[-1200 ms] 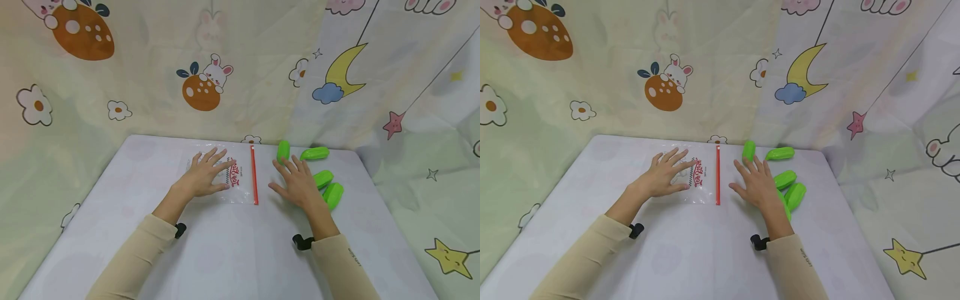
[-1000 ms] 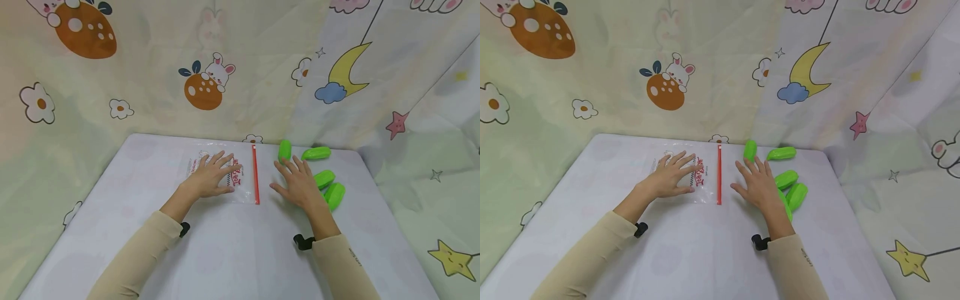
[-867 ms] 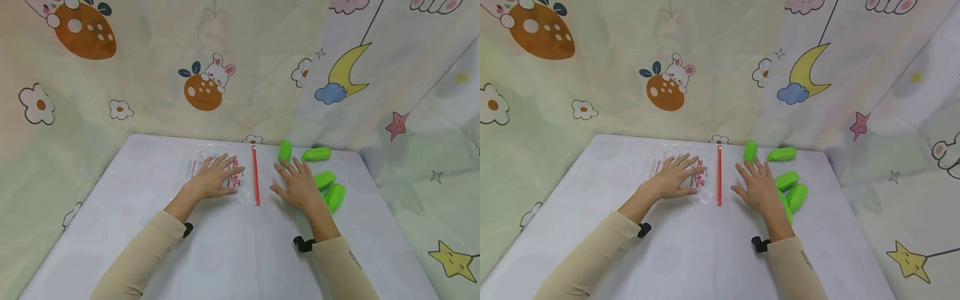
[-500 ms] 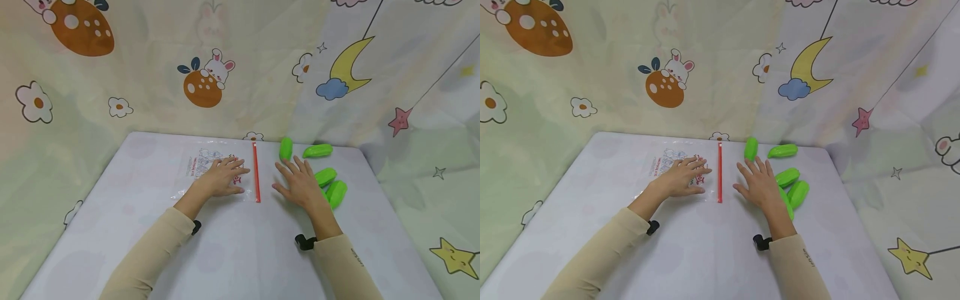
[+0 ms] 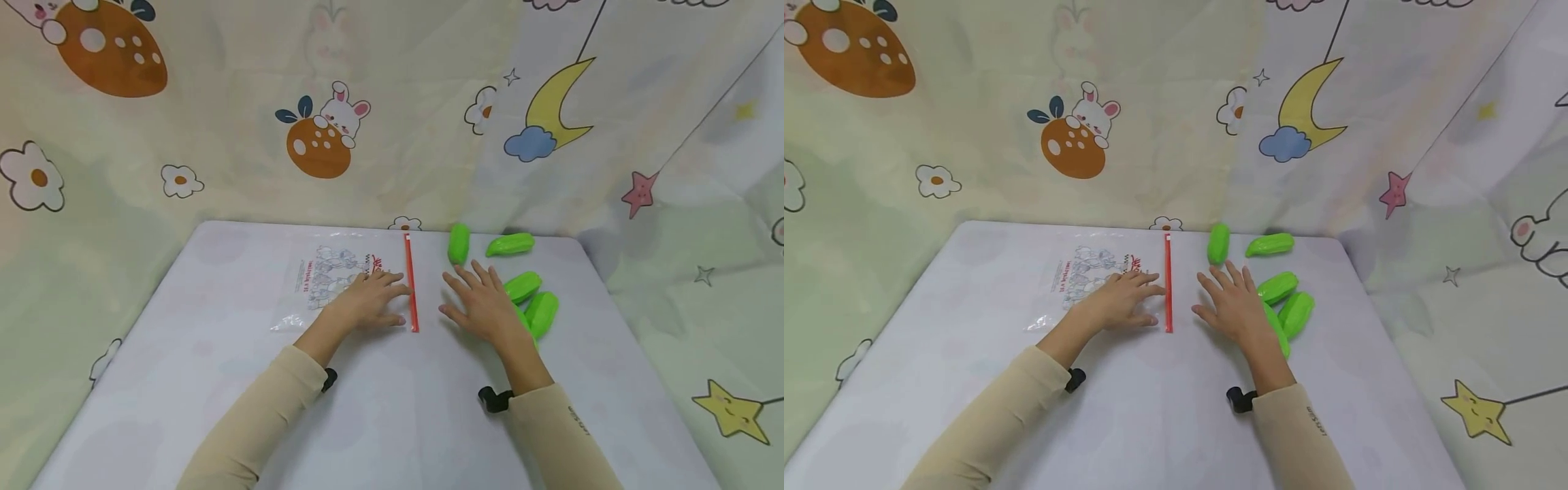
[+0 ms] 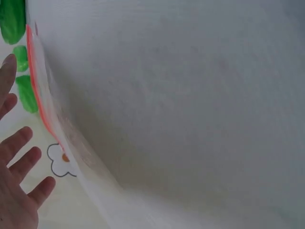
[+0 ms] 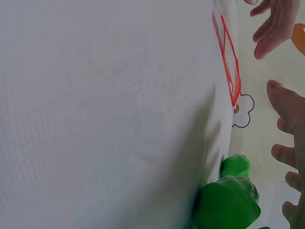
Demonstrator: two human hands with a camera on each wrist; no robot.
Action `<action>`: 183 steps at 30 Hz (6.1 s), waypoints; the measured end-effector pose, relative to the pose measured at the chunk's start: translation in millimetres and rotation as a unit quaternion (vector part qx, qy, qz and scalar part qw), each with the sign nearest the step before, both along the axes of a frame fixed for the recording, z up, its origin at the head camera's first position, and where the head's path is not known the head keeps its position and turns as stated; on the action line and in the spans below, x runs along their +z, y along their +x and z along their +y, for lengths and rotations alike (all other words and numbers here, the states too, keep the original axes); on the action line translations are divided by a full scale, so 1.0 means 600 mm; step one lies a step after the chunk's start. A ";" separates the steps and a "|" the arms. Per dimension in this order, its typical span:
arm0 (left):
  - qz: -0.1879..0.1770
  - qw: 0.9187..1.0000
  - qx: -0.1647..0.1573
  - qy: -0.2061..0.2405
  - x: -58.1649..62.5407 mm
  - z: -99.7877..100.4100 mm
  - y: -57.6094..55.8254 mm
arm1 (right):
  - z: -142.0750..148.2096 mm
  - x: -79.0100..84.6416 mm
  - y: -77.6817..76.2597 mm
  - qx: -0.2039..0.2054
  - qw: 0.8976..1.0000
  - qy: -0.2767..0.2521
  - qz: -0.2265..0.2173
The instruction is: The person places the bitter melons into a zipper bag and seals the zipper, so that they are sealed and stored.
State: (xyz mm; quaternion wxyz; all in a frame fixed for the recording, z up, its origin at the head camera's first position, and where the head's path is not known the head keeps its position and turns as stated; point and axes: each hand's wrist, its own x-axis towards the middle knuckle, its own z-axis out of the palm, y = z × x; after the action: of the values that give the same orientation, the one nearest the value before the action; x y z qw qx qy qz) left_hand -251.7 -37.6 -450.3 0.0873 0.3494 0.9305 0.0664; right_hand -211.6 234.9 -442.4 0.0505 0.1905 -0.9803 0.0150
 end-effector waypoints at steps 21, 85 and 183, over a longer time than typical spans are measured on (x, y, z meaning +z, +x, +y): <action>-0.003 1.000 -0.010 0.009 -0.024 0.010 0.000 | -0.015 0.002 -0.004 0.006 1.000 -0.016 -0.005; 0.009 0.997 -0.024 0.067 -0.014 -0.026 0.033 | -0.071 -0.017 -0.040 0.073 0.997 0.000 -0.027; -0.009 0.975 0.017 0.223 -0.024 -0.060 0.033 | -0.098 -0.026 -0.082 0.018 0.991 0.008 -0.133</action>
State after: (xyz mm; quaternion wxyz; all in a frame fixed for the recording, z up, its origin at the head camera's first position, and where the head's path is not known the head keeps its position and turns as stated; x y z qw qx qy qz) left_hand -231.6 -73.7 -464.5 0.0145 0.3432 0.8975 0.2764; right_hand -260.9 176.2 -458.2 -0.0819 0.2049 -0.9748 0.0329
